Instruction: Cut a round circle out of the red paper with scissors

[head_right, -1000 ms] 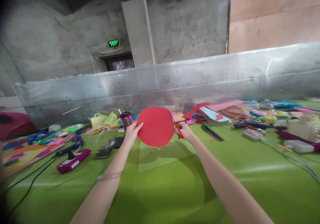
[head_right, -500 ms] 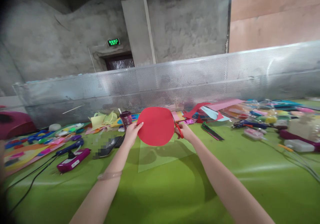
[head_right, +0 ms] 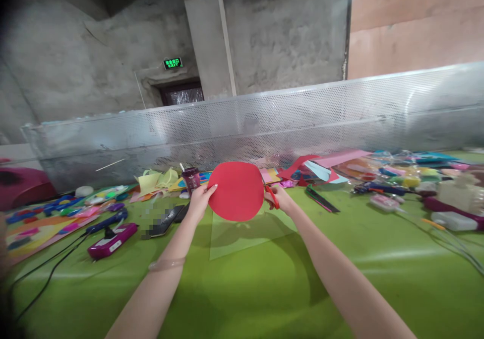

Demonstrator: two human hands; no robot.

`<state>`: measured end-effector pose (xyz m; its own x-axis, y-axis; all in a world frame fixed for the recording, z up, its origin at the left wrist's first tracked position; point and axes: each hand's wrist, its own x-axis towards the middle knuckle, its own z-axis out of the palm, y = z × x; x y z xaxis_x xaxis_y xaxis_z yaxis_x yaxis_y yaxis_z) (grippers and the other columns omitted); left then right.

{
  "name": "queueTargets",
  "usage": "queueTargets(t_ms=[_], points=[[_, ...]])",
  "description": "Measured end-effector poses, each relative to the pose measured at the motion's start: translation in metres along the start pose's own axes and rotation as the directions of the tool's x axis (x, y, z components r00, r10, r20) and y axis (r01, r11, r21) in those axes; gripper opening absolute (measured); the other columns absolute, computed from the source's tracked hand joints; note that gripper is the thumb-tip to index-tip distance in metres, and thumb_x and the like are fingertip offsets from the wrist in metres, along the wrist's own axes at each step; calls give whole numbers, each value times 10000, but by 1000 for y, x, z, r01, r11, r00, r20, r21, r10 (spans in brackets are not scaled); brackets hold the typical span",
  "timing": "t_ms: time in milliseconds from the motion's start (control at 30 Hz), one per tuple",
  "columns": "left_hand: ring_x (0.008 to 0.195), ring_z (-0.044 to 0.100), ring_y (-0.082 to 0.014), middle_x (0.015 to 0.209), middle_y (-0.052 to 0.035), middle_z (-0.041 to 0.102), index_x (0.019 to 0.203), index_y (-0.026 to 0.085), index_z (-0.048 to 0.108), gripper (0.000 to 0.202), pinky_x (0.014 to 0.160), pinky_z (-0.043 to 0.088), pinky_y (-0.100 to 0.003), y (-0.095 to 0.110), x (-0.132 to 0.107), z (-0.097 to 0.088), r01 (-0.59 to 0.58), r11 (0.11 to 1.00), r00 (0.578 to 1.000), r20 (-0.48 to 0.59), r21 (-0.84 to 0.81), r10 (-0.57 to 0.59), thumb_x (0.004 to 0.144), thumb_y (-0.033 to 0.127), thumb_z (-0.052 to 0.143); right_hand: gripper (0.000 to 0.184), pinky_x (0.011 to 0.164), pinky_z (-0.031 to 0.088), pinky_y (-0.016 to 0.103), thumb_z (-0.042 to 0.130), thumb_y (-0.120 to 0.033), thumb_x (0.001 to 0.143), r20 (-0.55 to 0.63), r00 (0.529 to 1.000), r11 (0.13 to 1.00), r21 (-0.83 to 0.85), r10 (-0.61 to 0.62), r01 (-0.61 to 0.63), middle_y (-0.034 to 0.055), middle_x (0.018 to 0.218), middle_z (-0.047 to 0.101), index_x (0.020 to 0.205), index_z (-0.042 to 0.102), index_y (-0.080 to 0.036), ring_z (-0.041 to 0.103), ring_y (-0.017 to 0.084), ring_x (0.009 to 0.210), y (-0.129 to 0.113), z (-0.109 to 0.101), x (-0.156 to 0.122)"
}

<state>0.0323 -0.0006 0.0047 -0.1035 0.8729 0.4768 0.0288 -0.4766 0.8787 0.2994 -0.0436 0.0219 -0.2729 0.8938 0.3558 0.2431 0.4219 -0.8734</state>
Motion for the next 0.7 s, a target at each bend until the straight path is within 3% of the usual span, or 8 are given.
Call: queueTargets(t_ms=[367, 700], points=[[794, 613, -239, 784, -83, 678, 933, 115, 645, 457, 691, 463, -316, 1, 0, 1, -10, 1000, 1000, -1, -6, 10, 629, 455, 662, 261, 391, 398, 203, 501, -314, 668, -19, 1000, 1000, -27, -4, 4, -39, 391, 406, 467, 409, -174, 404, 67, 366, 5, -1, 2], [844, 609, -244, 889, -99, 678, 966, 117, 645, 462, 730, 466, -332, 2, -1, 0, -15, 1000, 1000, 17, -26, 16, 643, 448, 657, 233, 374, 391, 204, 505, -355, 695, -15, 1000, 998, -60, 5, -6, -44, 417, 412, 566, 453, -168, 412, 72, 363, 8, 0, 4]])
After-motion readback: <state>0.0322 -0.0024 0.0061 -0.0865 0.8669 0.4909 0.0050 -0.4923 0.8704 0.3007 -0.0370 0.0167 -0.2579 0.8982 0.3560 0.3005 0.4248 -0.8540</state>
